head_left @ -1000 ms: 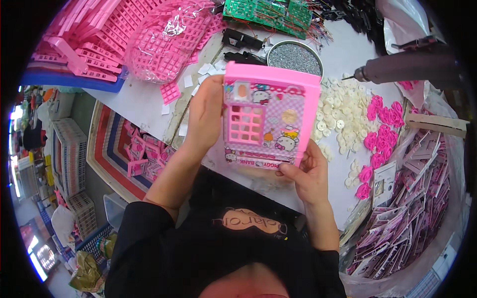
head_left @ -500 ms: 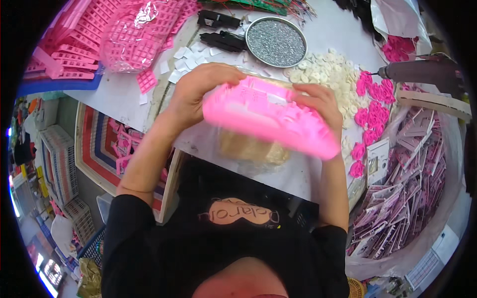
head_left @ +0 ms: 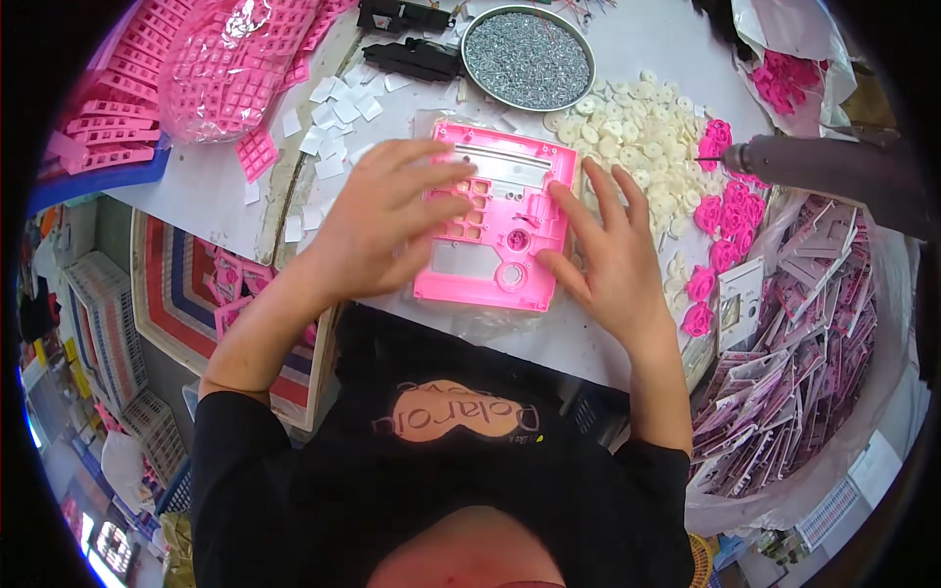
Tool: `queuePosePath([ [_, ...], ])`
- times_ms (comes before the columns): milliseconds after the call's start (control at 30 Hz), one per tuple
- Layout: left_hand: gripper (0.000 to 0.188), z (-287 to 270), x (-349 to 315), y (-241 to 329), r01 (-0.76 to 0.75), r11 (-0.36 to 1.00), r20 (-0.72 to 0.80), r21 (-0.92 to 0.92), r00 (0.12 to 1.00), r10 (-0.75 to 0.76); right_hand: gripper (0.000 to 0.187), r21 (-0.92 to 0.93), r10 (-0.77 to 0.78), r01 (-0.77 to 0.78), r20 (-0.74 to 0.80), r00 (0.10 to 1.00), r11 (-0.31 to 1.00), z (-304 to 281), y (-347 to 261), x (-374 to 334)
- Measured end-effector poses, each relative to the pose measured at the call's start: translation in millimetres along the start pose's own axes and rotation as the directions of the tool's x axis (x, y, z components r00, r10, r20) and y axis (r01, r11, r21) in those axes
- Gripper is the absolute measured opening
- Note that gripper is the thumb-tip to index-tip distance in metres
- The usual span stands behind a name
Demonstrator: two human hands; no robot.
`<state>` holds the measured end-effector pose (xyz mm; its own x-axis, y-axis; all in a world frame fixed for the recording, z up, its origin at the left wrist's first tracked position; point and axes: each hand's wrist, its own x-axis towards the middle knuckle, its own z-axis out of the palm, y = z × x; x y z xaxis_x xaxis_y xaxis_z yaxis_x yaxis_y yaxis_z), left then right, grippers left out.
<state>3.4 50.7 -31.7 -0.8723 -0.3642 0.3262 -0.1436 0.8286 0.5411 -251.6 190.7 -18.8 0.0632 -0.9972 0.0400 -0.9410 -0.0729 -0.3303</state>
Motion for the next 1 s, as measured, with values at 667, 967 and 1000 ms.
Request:
queuePosePath([
  [667, 0.042, 24.6, 4.9, 23.6, -0.039, 0.999, 0.123, -0.036, 0.991, 0.043, 0.023, 0.016, 0.186, -0.186, -0.039, 0.982, 0.983, 8.0, 27.5, -37.3],
  [967, 0.015, 40.8, 27.3, 61.9, 0.065, 0.975, -0.008, -0.213, 0.998, -0.068, 0.031, 0.353, -0.068, 0.125, -0.169, 0.983, 0.927, -21.8, -26.7, -15.6],
  [1000, 0.014, 40.3, 26.0, 61.3, 0.070, 0.968, -0.030, -0.241, 0.996, -0.079, 0.032, 0.423, 0.022, 0.055, -0.174, 0.984, 0.904, -21.1, -29.7, -18.2],
])
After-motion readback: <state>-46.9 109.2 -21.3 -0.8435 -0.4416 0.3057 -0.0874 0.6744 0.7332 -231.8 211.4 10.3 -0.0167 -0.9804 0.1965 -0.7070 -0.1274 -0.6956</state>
